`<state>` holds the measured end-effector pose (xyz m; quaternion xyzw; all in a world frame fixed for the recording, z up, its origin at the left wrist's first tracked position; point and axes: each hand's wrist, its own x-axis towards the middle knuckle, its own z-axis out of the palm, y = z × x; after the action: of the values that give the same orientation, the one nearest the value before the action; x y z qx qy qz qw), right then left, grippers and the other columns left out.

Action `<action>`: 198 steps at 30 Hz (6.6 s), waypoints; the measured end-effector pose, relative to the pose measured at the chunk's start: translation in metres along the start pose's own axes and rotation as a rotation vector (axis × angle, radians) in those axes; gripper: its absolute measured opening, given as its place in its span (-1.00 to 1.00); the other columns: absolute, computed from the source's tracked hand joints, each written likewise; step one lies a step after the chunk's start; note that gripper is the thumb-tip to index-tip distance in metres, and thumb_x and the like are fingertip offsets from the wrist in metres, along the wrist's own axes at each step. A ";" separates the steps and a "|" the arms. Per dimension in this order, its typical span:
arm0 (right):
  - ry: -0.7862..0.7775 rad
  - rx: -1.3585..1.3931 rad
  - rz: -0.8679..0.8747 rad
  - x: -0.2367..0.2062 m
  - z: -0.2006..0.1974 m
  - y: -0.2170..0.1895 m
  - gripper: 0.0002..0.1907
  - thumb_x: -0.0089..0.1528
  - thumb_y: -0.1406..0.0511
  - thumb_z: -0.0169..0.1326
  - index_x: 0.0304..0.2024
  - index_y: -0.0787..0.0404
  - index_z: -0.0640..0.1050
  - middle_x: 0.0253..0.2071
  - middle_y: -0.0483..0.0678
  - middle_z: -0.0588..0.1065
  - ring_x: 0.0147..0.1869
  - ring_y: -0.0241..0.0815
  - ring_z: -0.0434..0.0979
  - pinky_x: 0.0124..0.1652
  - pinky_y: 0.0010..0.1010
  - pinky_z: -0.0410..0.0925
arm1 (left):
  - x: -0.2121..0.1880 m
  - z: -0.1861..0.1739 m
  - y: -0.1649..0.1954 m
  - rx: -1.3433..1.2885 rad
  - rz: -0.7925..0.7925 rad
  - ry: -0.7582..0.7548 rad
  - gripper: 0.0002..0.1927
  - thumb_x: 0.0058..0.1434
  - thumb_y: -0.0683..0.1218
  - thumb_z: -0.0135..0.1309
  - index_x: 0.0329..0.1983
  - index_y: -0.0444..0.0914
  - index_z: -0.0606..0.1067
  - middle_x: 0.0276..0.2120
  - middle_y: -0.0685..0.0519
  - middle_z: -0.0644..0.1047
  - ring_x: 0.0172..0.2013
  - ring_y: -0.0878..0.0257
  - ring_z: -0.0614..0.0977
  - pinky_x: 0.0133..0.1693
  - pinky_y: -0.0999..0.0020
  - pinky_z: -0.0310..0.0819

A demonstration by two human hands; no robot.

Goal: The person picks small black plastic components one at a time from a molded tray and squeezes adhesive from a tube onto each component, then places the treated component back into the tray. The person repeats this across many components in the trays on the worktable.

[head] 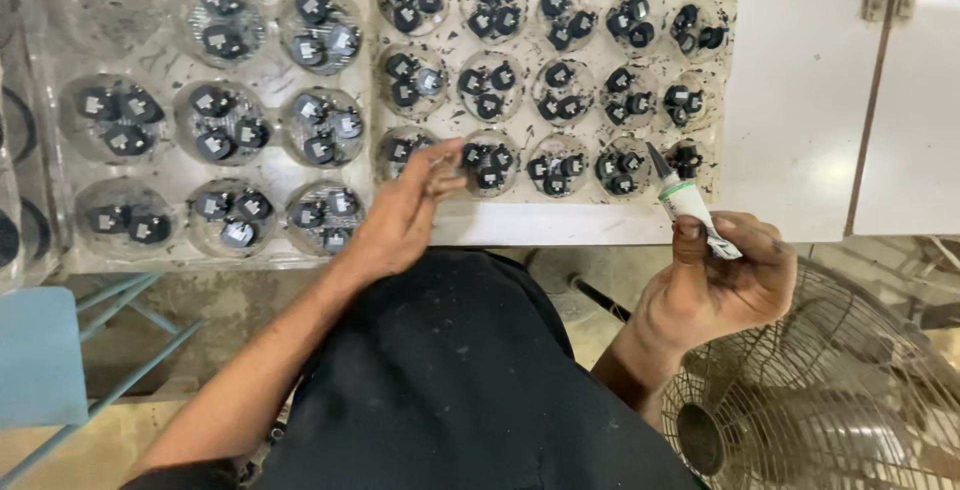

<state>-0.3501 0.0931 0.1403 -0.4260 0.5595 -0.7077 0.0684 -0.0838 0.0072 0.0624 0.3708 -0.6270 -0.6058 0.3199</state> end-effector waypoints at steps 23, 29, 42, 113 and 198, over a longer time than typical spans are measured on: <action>0.033 -0.006 0.097 0.030 -0.059 0.026 -0.71 0.29 0.57 0.38 -0.13 0.32 0.49 -0.21 -0.04 0.49 -0.19 -0.35 0.44 -0.23 -0.62 0.26 | 0.053 0.095 -0.015 0.598 0.154 -0.036 -0.61 0.09 -0.21 0.15 0.03 -0.14 0.58 0.00 -0.10 0.58 0.04 -0.09 0.56 0.07 0.05 0.43; 0.081 -0.096 0.124 -0.010 -0.045 -0.016 -0.74 0.24 0.56 0.35 -0.16 0.35 0.50 -0.23 -0.02 0.51 -0.39 -0.52 0.32 -0.43 -0.76 0.10 | 0.102 0.077 -0.062 0.840 0.332 -0.058 -0.82 0.15 -0.04 0.25 -0.18 -0.10 0.66 -0.36 -0.02 0.56 -0.23 -0.01 0.59 -0.16 0.06 0.49; 0.167 -0.154 0.177 -0.025 -0.058 -0.014 -0.73 0.28 0.55 0.36 -0.16 0.33 0.49 -0.22 -0.09 0.47 -0.38 -0.56 0.22 -0.39 -0.78 0.11 | 0.192 0.110 -0.126 1.055 0.097 -0.038 -0.69 0.08 0.13 0.31 -0.34 -0.19 0.62 -0.28 -0.09 0.60 -0.17 -0.05 0.62 -0.15 -0.03 0.47; -0.095 -0.069 0.098 0.084 -0.132 0.100 -0.65 0.06 0.71 0.23 -0.24 0.32 0.49 -0.26 0.02 0.52 -0.15 -0.14 0.61 -0.17 -0.42 0.50 | 0.181 0.225 0.030 -0.413 -0.183 0.047 -0.51 0.10 -0.47 0.26 0.09 -0.34 0.49 -0.16 0.10 0.60 -0.25 0.45 0.59 -0.14 0.54 0.60; 0.050 -0.088 0.103 0.098 -0.131 0.100 -0.69 0.19 0.53 0.36 -0.23 0.30 0.43 -0.31 0.07 0.51 -0.27 -0.24 0.52 -0.28 -0.55 0.32 | 0.182 0.230 -0.022 -0.647 -0.219 0.035 -0.53 0.18 -0.31 0.28 0.18 -0.39 0.51 -0.13 0.03 0.62 -0.17 0.35 0.61 -0.10 0.39 0.59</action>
<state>-0.5381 0.0968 0.1056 -0.3816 0.6128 -0.6882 0.0720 -0.3726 -0.0277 0.0172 0.3258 -0.3533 -0.7976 0.3646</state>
